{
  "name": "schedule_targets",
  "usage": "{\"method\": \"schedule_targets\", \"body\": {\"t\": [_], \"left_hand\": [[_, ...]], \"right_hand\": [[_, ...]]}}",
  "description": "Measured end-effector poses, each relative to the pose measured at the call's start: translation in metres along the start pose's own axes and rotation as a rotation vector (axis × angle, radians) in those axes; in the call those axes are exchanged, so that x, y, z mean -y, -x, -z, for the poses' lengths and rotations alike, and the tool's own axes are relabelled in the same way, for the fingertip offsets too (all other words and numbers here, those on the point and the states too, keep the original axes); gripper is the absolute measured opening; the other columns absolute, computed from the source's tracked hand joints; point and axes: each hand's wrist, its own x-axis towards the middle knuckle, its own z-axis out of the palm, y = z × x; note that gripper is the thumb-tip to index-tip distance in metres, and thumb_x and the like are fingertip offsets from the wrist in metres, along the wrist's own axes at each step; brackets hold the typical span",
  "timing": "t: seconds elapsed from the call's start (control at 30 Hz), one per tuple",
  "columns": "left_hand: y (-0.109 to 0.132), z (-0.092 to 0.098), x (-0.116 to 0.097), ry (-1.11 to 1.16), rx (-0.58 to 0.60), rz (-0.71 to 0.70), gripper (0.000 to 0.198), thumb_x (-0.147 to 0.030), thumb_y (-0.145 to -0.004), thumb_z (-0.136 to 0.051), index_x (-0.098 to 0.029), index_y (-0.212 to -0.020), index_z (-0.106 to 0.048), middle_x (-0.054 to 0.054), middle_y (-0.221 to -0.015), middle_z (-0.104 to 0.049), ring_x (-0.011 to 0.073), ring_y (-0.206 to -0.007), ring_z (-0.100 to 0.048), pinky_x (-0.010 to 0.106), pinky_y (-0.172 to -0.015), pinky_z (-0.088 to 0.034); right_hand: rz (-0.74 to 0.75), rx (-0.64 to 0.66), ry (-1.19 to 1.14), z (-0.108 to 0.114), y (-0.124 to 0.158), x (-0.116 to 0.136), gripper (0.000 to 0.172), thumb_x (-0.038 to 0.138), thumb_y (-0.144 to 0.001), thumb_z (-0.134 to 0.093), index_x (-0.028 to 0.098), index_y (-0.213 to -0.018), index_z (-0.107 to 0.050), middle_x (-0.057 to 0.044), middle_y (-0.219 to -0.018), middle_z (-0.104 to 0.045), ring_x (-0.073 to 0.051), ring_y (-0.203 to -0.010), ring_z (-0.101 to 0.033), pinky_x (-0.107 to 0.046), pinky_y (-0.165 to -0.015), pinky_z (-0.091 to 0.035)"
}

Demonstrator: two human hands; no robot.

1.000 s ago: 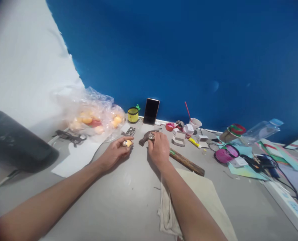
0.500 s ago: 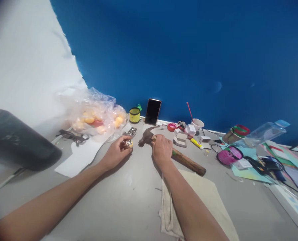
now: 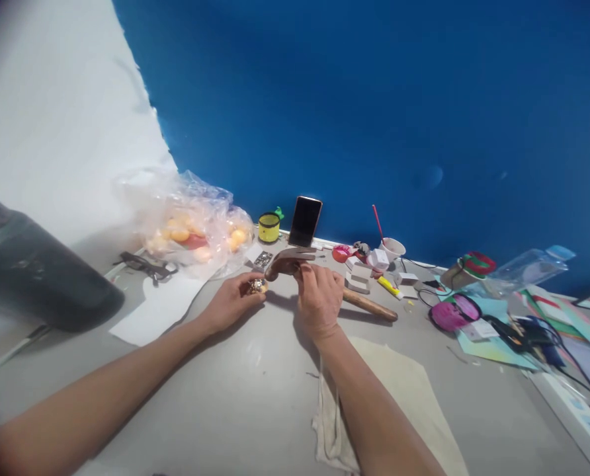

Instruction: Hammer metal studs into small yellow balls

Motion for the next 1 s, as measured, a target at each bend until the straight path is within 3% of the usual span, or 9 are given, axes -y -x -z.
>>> {"method": "schedule_targets", "body": {"t": [0.17, 0.33, 0.5, 0.63, 0.77, 0.9, 1.0], "left_hand": [[-0.0013, 0.0006, 0.0011, -0.024, 0.019, -0.015, 0.037, -0.032, -0.076, -0.073, -0.017, -0.11, -0.077, 0.002, -0.086, -0.071, 0.0191, -0.076, -0.063, 0.032, -0.073, -0.053], [-0.0016, 0.0002, 0.0, -0.033, 0.033, -0.012, 0.039, -0.037, -0.078, -0.073, -0.017, -0.111, -0.077, 0.002, -0.087, -0.072, 0.0193, -0.077, -0.062, 0.032, -0.075, -0.051], [-0.0012, 0.0005, -0.0044, -0.097, 0.014, -0.016, 0.028, -0.034, -0.075, -0.073, -0.017, -0.097, -0.079, 0.002, -0.082, -0.071, 0.0195, -0.076, -0.06, 0.032, -0.074, -0.049], [-0.0013, 0.0007, -0.0039, -0.068, 0.008, -0.005, 0.034, -0.038, -0.076, -0.074, -0.018, -0.103, -0.08, 0.002, -0.085, -0.074, 0.0195, -0.077, -0.062, 0.032, -0.075, -0.05], [-0.0024, 0.0005, -0.0003, -0.041, 0.008, 0.005, 0.034, -0.036, -0.073, -0.076, -0.017, -0.101, -0.08, 0.0, -0.077, -0.069, 0.0175, -0.071, -0.059, 0.03, -0.07, -0.05], [-0.0033, -0.0001, 0.0014, 0.002, 0.02, 0.041, 0.041, -0.039, -0.072, -0.078, -0.016, -0.106, -0.079, 0.002, -0.084, -0.072, 0.0179, -0.075, -0.061, 0.032, -0.074, -0.052], [-0.0029, -0.0005, 0.0004, -0.036, 0.017, 0.043, 0.039, -0.035, -0.07, -0.077, -0.015, -0.103, -0.079, 0.001, -0.08, -0.069, 0.0167, -0.072, -0.058, 0.03, -0.071, -0.051]], "right_hand": [[0.04, 0.043, -0.032, 0.0003, -0.0006, 0.002, 0.023, 0.022, -0.106, -0.05, 0.019, -0.119, -0.069, -0.01, -0.1, -0.074, -0.023, -0.089, -0.062, -0.038, -0.085, -0.034], [0.01, -0.011, -0.017, 0.0032, -0.001, 0.0048, 0.019, 0.024, -0.106, -0.051, 0.019, -0.113, -0.069, -0.012, -0.1, -0.074, -0.024, -0.091, -0.063, -0.038, -0.086, -0.034], [0.071, 0.03, -0.023, 0.0064, -0.0016, 0.0085, 0.019, 0.02, -0.106, -0.053, 0.02, -0.116, -0.069, -0.009, -0.097, -0.075, -0.023, -0.087, -0.063, -0.039, -0.09, -0.034], [0.025, 0.001, -0.019, 0.0079, -0.0027, 0.0062, 0.02, 0.02, -0.105, -0.053, 0.02, -0.116, -0.07, -0.011, -0.103, -0.075, -0.024, -0.093, -0.064, -0.039, -0.091, -0.034], [0.084, 0.024, -0.017, 0.0052, -0.0009, 0.005, 0.022, 0.018, -0.104, -0.054, 0.019, -0.121, -0.068, -0.009, -0.1, -0.075, -0.022, -0.089, -0.063, -0.039, -0.09, -0.034], [0.064, -0.09, 0.009, 0.0024, 0.0001, 0.003, 0.019, 0.02, -0.104, -0.056, 0.018, -0.12, -0.067, -0.01, -0.098, -0.075, -0.022, -0.089, -0.062, -0.039, -0.088, -0.034], [0.099, -0.074, 0.015, 0.0002, 0.0007, 0.0016, 0.021, 0.02, -0.105, -0.055, 0.018, -0.122, -0.066, -0.009, -0.096, -0.074, -0.022, -0.087, -0.062, -0.038, -0.087, -0.034]]}}
